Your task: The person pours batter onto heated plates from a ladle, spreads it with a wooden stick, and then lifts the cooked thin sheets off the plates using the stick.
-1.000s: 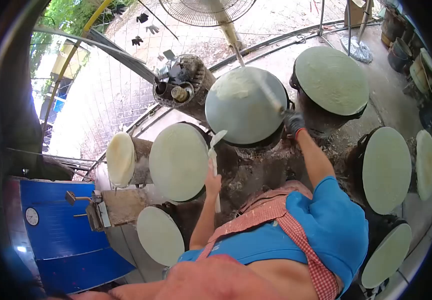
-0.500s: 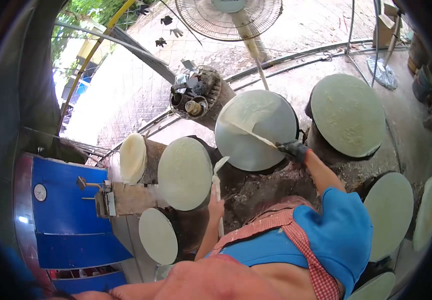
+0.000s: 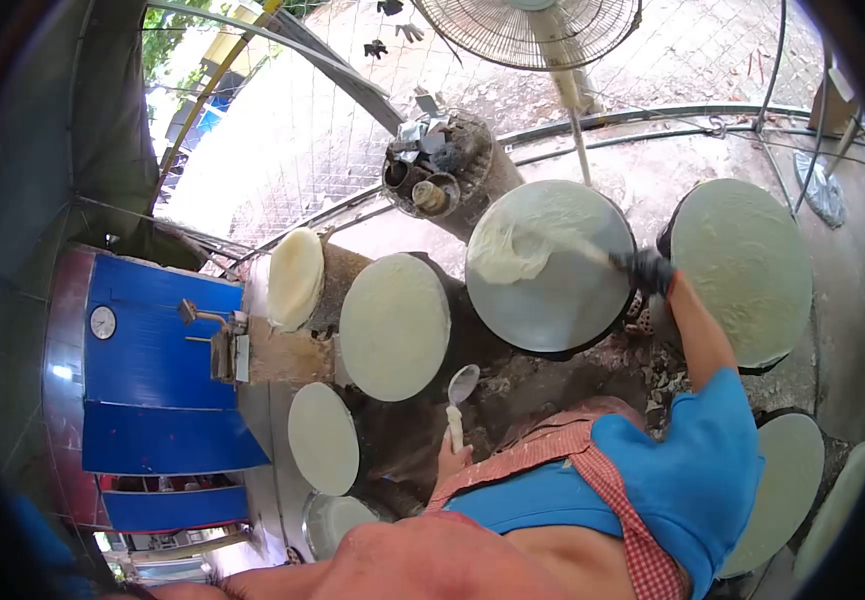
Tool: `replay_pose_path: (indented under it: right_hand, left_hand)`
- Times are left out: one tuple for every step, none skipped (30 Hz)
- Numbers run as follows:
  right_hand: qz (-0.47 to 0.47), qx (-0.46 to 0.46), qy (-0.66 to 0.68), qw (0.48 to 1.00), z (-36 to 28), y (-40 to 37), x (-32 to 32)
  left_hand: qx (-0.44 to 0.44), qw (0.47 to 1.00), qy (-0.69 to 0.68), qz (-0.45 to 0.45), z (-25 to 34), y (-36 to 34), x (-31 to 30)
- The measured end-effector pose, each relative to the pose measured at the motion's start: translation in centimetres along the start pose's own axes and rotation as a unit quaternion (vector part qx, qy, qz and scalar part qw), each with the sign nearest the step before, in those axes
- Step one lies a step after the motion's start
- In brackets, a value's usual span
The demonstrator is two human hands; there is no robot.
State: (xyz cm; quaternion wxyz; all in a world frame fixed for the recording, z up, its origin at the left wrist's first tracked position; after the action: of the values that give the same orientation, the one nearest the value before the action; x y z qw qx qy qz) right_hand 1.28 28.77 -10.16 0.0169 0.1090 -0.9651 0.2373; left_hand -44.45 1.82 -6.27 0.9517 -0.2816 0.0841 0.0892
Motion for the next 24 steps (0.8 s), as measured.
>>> replay_pose_path:
  right_hand:
    - [0.039,0.108,0.070,0.991,-0.2,1.5,-1.3]
    - [0.049,0.124,0.037,0.990,-1.7,2.3,-1.0]
    - [0.019,0.094,-0.037,0.995,-2.1,3.1,0.6]
    - [-0.020,0.063,-0.101,0.993,-1.8,3.9,1.7]
    - [-0.061,-0.006,-0.175,0.983,-1.5,3.9,2.7]
    - [-0.099,-0.097,-0.250,0.958,-1.6,3.3,3.7]
    - [-0.129,-0.165,-0.301,0.931,-1.8,2.0,4.1]
    - [-0.149,-0.198,-0.319,0.915,-1.8,0.7,3.9]
    - [-0.157,-0.200,-0.303,0.919,-1.8,-0.2,2.9]
    - [-0.156,-0.186,-0.284,0.928,-2.0,-0.3,2.1]
    - [-0.131,-0.139,-0.244,0.951,-2.4,0.9,0.6]
    - [-0.090,-0.068,-0.197,0.974,-3.0,1.8,0.6]
    - [-0.043,0.023,-0.144,0.988,-4.1,2.7,0.5]
    - [-0.027,0.057,-0.131,0.989,-5.3,3.0,1.1]
    - [-0.140,-0.131,-0.276,0.942,-4.6,6.0,2.4]
    - [-0.192,-0.339,-0.372,0.843,-3.5,7.5,3.1]
    - [-0.225,-0.532,-0.429,0.694,-5.1,3.6,5.4]
    - [-0.245,-0.439,-0.467,0.727,-3.1,3.7,4.9]
    - [-0.247,-0.454,-0.516,0.682,-2.8,1.4,4.7]
    - [-0.249,-0.471,-0.560,0.634,-2.5,-0.9,4.5]
    - [-0.259,-0.360,-0.488,0.751,-4.5,-2.7,3.8]
    - [-0.240,-0.338,-0.423,0.806,-4.7,-1.7,2.0]
    - [-0.203,-0.333,-0.436,0.811,-4.2,0.1,1.4]
    - [-0.167,-0.326,-0.448,0.815,-3.9,1.8,0.9]
  left_hand:
    - [-0.003,1.000,0.004,0.005,-0.3,-0.2,-0.1]
    - [-0.012,1.000,0.003,0.010,-0.5,-0.4,0.1]
    - [-0.022,1.000,0.005,0.018,-0.7,-0.9,0.0]
    - [-0.005,1.000,0.014,0.007,-1.0,-0.8,-0.1]
    - [-0.013,1.000,0.013,0.016,-0.6,-1.2,-0.4]
    - [-0.030,0.999,-0.006,0.018,-0.5,-1.3,-0.1]
    - [-0.048,0.998,-0.030,0.019,-0.8,-1.7,0.2]
    - [-0.068,0.994,-0.084,0.011,-1.4,-1.9,0.3]
    - [-0.069,0.993,-0.096,0.020,-1.4,-2.3,0.1]
    - [-0.081,0.989,-0.117,0.025,-1.5,-2.9,0.0]
    - [-0.093,0.986,-0.135,0.026,-1.4,-3.3,0.1]
    - [-0.091,0.988,-0.122,0.040,-1.1,-3.6,0.1]
    - [-0.095,0.987,-0.120,0.040,-1.1,-3.8,0.1]
    - [-0.098,0.984,-0.140,0.043,-1.2,-4.2,0.1]
    - [-0.101,0.981,-0.160,0.046,-1.4,-4.5,0.0]
    - [-0.099,0.980,-0.172,0.033,-2.0,-4.3,-0.1]
    - [-0.105,0.979,-0.168,0.038,-2.3,-4.6,-0.6]
    - [-0.121,0.971,-0.202,0.035,-2.7,-4.7,-0.6]
    - [-0.133,0.961,-0.241,0.031,-3.3,-4.7,-0.4]
    - [-0.144,0.954,-0.260,0.036,-5.0,-4.4,-0.9]
    - [-0.149,0.953,-0.260,0.046,-4.6,-4.8,-0.9]
    - [-0.146,0.952,-0.266,0.046,-5.5,-4.7,-1.3]
    - [-0.147,0.951,-0.267,0.046,-6.5,-4.9,-1.6]
    - [-0.149,0.951,-0.266,0.047,-6.5,-5.4,-1.5]
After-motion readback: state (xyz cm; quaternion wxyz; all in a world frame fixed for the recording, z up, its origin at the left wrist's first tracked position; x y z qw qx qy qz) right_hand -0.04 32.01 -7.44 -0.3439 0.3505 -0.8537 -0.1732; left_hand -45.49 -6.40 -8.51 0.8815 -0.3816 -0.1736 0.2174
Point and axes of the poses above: each hand's wrist, its own y-axis towards the middle knuckle, its own x-axis out of the palm, z = x × y, the point moved 9 cm from there along y, towards the middle knuckle, and after that the axes turned 1 degree about -z, right-handed, at the moved point
